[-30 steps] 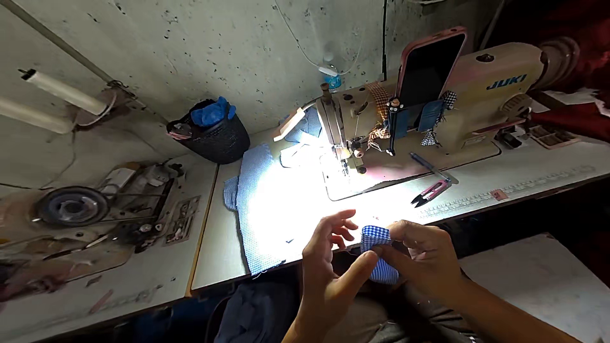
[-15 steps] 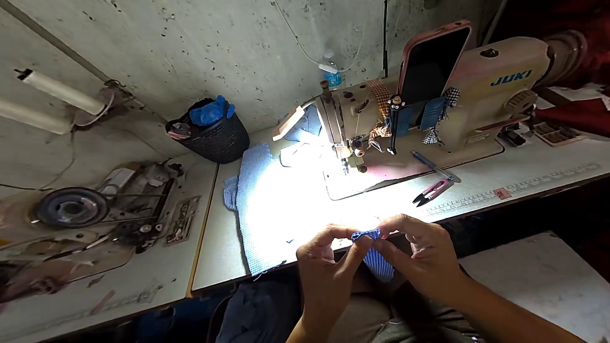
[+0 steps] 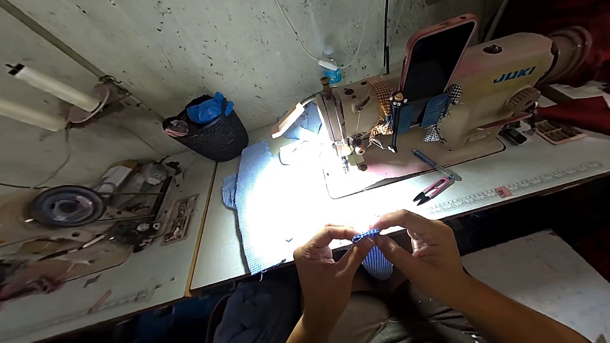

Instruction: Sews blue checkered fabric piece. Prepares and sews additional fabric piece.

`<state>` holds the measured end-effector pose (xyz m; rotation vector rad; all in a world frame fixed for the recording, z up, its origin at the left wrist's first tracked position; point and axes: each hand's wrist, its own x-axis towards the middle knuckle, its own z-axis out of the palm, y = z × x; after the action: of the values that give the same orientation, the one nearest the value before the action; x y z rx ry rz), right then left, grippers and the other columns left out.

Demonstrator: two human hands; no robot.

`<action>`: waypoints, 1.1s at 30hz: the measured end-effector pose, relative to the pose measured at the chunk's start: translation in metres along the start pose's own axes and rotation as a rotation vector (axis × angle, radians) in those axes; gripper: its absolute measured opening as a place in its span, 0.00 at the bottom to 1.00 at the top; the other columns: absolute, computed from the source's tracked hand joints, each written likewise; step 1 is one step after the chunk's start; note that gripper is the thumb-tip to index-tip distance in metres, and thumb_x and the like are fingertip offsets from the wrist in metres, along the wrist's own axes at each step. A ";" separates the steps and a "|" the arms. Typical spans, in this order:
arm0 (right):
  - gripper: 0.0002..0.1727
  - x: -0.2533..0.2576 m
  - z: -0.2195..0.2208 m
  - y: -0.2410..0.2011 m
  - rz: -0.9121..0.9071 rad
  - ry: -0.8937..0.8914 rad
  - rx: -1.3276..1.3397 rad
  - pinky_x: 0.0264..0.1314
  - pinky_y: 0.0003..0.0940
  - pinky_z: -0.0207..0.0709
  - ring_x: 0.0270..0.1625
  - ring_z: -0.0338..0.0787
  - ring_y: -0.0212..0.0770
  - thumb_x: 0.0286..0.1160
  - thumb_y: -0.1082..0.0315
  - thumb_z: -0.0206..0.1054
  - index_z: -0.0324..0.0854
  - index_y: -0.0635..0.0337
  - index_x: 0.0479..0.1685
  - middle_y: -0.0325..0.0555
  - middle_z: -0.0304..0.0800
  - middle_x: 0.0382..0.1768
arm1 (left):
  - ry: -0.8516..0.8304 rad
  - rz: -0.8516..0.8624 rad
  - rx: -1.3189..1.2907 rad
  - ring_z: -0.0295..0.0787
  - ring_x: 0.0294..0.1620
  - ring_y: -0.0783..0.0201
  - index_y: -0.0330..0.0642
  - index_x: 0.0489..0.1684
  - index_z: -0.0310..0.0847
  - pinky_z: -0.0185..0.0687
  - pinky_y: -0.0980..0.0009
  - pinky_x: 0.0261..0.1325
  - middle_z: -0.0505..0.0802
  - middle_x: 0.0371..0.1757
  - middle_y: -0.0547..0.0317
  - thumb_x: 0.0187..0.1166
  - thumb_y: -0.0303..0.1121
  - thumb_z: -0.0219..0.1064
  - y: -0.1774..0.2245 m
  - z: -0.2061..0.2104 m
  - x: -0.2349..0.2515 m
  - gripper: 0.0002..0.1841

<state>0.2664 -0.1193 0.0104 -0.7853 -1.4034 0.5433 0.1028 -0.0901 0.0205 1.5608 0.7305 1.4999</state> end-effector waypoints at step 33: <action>0.03 0.077 -0.003 -0.003 0.029 0.007 0.041 0.48 0.29 0.87 0.42 0.90 0.32 0.68 0.80 0.69 0.84 0.70 0.39 0.46 0.91 0.36 | -0.094 -0.351 -0.116 0.95 0.42 0.76 0.46 0.41 0.93 0.92 0.75 0.51 0.99 0.38 0.69 0.70 0.23 0.75 -0.052 -0.003 -0.037 0.08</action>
<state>0.2776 -0.0638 0.0630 -0.7753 -1.3719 0.5890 0.1020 -0.0961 -0.0433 1.3274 0.8014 1.1820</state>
